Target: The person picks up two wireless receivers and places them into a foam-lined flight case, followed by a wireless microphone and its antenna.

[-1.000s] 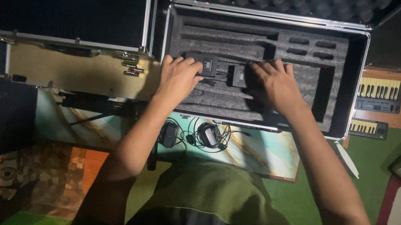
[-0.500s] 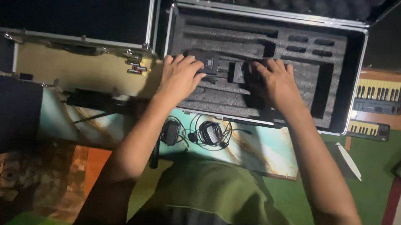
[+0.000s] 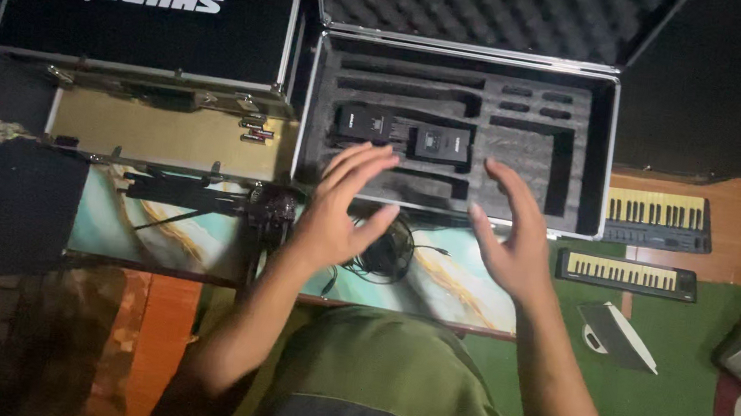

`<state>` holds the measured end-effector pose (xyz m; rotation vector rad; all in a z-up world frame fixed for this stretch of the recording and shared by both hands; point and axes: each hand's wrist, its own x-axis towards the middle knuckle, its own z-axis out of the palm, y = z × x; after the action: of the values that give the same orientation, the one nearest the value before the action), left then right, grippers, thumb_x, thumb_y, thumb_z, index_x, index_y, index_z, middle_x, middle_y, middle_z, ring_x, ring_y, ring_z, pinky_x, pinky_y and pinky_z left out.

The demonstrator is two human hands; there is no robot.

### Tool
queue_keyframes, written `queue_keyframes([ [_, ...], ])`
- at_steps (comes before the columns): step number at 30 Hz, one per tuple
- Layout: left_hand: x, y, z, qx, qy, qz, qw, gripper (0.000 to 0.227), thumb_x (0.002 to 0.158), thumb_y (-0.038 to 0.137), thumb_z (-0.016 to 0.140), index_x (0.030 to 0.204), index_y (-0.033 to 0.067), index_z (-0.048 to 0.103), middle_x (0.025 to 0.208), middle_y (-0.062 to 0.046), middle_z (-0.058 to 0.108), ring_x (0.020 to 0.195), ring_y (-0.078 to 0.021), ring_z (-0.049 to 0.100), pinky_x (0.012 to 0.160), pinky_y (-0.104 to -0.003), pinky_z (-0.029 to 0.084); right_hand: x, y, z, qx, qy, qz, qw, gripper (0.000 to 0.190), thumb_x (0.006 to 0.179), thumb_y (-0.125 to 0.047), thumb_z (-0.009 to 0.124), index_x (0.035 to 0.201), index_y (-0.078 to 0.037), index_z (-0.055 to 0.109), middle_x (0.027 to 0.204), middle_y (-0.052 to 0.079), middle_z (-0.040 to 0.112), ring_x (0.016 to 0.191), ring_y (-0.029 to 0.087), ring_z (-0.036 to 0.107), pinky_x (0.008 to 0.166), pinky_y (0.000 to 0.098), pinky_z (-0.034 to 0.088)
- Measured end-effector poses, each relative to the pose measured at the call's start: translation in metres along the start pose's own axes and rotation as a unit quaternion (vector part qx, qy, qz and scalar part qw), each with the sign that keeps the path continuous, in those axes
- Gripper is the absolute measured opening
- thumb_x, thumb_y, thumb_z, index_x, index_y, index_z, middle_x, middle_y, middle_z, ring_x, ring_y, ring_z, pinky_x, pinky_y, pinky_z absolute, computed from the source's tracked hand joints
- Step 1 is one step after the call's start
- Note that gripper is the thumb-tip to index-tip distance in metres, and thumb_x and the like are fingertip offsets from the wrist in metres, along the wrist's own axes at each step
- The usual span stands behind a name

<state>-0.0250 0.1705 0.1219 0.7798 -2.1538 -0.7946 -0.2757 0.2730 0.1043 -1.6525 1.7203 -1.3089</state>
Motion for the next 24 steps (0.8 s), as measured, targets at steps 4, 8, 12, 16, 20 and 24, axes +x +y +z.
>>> queue_keyframes([
  [4, -0.028, 0.058, 0.004, -0.051, 0.035, 0.022, 0.998, 0.057, 0.098, 0.034, 0.062, 0.142, -0.0013, 0.056, 0.152, -0.018, 0.056, 0.150, -0.0366, 0.048, 0.128, -0.050, 0.036, -0.043, -0.025, -0.013, 0.189, 0.020, 0.017, 0.982, 0.056, 0.097, -0.002, 0.059, 0.150, 0.003, 0.044, 0.153, 0.019, 0.052, 0.147, 0.027, 0.047, 0.126, 0.0401, 0.033],
  [8, -0.047, 0.091, 0.008, -0.107, 0.054, 0.012, 0.993, 0.060, 0.099, 0.035, 0.060, 0.144, -0.0042, 0.051, 0.152, -0.020, 0.057, 0.150, -0.0375, 0.049, 0.130, -0.049, 0.035, -0.081, -0.039, -0.031, 0.263, 0.029, 0.034, 0.964, 0.059, 0.096, 0.000, 0.056, 0.153, 0.005, 0.040, 0.153, 0.020, 0.052, 0.146, 0.027, 0.048, 0.127, 0.0403, 0.032],
  [12, -0.056, 0.105, 0.015, -0.098, 0.060, 0.002, 0.993, 0.060, 0.100, 0.034, 0.060, 0.145, -0.0041, 0.050, 0.152, -0.021, 0.056, 0.150, -0.0387, 0.049, 0.130, -0.048, 0.035, -0.095, -0.041, -0.044, 0.261, 0.018, 0.020, 0.965, 0.059, 0.096, -0.001, 0.056, 0.152, 0.005, 0.040, 0.155, 0.020, 0.050, 0.149, 0.029, 0.046, 0.129, 0.0417, 0.030],
  [16, -0.059, 0.113, 0.023, -0.076, 0.073, 0.006, 0.994, 0.058, 0.100, 0.033, 0.060, 0.144, -0.0038, 0.050, 0.152, -0.021, 0.056, 0.149, -0.0390, 0.049, 0.129, -0.048, 0.035, -0.095, -0.038, -0.055, 0.249, 0.004, -0.005, 0.968, 0.058, 0.097, -0.002, 0.057, 0.152, 0.005, 0.041, 0.156, 0.021, 0.049, 0.152, 0.030, 0.043, 0.130, 0.0430, 0.029],
  [20, -0.067, 0.122, 0.028, -0.066, 0.106, -0.010, 0.992, 0.058, 0.100, 0.033, 0.061, 0.144, -0.0035, 0.051, 0.151, -0.020, 0.057, 0.149, -0.0385, 0.050, 0.129, -0.048, 0.036, -0.096, -0.035, -0.061, 0.252, -0.020, -0.014, 0.967, 0.057, 0.098, -0.004, 0.058, 0.152, 0.005, 0.041, 0.156, 0.021, 0.049, 0.153, 0.030, 0.043, 0.131, 0.0433, 0.029],
  [24, -0.081, 0.129, 0.025, -0.037, 0.140, -0.033, 0.989, 0.059, 0.100, 0.033, 0.061, 0.145, -0.0034, 0.051, 0.152, -0.020, 0.057, 0.150, -0.0380, 0.050, 0.130, -0.048, 0.035, -0.089, -0.034, -0.059, 0.268, -0.064, -0.029, 0.961, 0.057, 0.098, -0.005, 0.059, 0.152, 0.004, 0.042, 0.155, 0.019, 0.050, 0.152, 0.029, 0.044, 0.132, 0.0429, 0.029],
])
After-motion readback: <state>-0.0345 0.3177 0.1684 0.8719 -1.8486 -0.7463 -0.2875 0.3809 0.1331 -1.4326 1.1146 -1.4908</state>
